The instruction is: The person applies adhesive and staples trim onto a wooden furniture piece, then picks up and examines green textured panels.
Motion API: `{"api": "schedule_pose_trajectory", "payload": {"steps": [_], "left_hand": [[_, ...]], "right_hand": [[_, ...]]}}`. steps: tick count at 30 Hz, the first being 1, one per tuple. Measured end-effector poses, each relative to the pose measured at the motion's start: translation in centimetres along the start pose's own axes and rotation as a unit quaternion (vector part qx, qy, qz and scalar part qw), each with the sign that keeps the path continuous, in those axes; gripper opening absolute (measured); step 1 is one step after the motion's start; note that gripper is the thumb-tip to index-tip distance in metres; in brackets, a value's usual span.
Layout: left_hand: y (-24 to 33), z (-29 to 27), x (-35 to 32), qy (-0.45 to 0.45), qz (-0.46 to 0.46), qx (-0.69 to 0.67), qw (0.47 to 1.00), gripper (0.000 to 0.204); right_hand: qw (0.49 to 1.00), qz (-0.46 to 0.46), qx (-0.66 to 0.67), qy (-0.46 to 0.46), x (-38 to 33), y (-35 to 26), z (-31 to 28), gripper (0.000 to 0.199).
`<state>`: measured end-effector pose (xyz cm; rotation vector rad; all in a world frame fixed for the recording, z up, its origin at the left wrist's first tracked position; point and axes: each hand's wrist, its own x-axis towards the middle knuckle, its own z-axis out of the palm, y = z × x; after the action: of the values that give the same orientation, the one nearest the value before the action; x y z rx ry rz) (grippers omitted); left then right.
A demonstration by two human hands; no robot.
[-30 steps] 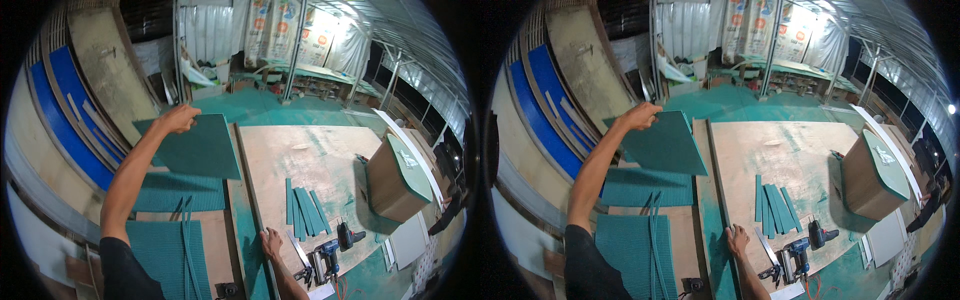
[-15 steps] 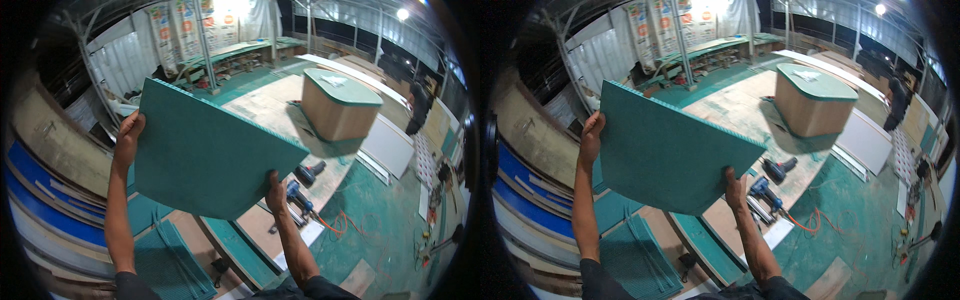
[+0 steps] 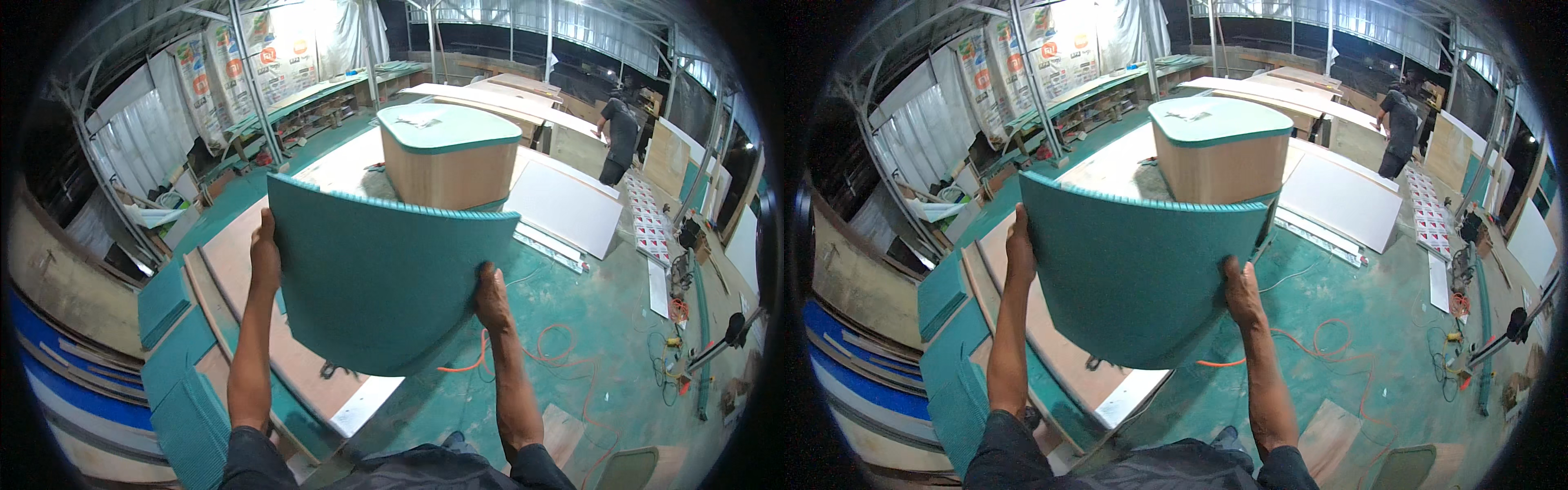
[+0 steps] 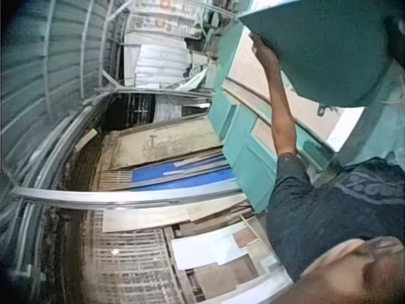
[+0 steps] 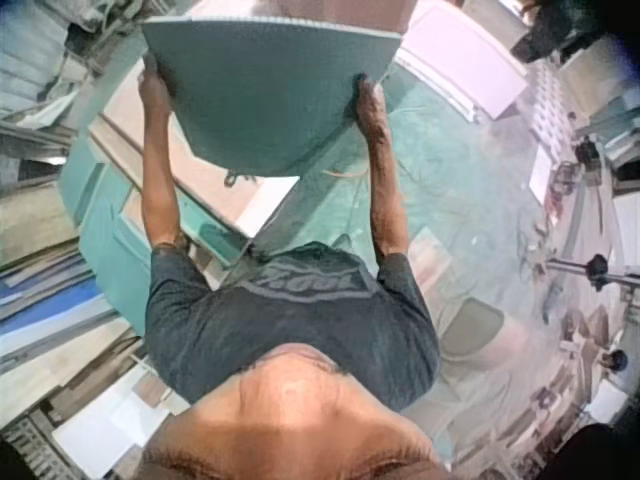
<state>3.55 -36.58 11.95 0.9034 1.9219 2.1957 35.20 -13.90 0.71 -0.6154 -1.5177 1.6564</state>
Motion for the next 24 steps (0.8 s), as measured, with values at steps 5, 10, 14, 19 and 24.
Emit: {"api": "schedule_pose_trajectory", "payload": {"steps": [5,10,14,19,24], "left_hand": [[-3.7,10.2,-3.4,0.013,0.047,-0.107,0.993,0.067],[-4.5,20.3,-3.8,-0.028,0.041,-0.105,0.993,0.060],[-8.3,25.1,-2.0,-0.029,0.015,-0.127,0.991,0.057],[-16.2,30.4,-1.6,0.030,0.001,-0.191,0.981,0.046],[-24.9,35.2,-3.8,0.085,-0.045,-0.131,0.987,0.045]], "right_hand": [[0.994,-0.086,-0.032,0.058,3.0,0.5,-12.1,0.052],[0.988,-0.111,-0.031,0.107,5.9,0.9,-22.0,0.087],[0.977,-0.081,-0.124,0.155,9.4,3.5,-26.9,0.094],[0.950,-0.070,-0.222,0.206,12.4,4.9,-30.8,0.098],[0.979,-0.060,-0.054,0.185,15.8,5.5,-34.5,0.087]]}}
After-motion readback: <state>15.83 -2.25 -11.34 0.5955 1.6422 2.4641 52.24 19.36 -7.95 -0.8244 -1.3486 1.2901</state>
